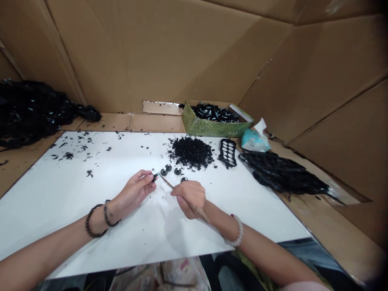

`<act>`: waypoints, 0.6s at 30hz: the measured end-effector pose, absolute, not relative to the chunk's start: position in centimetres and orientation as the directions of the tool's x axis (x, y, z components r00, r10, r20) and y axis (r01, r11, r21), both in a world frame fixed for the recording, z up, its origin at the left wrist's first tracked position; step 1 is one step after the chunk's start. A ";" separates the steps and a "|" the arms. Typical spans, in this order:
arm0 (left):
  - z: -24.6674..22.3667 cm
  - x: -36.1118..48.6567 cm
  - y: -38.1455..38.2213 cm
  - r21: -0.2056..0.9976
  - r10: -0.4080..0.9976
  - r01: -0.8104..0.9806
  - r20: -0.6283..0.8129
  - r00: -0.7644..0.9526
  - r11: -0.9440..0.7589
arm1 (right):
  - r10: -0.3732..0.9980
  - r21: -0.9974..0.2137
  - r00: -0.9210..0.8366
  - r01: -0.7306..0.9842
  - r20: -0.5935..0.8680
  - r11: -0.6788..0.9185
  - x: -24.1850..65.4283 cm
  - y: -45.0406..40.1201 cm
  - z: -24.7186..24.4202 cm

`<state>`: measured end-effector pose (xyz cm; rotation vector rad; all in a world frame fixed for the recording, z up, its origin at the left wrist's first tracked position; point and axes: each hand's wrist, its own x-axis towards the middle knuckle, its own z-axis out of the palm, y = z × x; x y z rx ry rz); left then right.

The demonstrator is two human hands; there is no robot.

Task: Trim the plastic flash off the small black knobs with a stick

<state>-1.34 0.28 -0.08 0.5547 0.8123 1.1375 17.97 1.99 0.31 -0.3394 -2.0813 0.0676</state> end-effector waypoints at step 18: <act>0.1 -1.2 0.3 0.767 0.945 -0.552 -0.267 0.188 0.327 | 0.266 -0.174 -0.508 0.222 0.819 0.959 18.0 2.1 0.3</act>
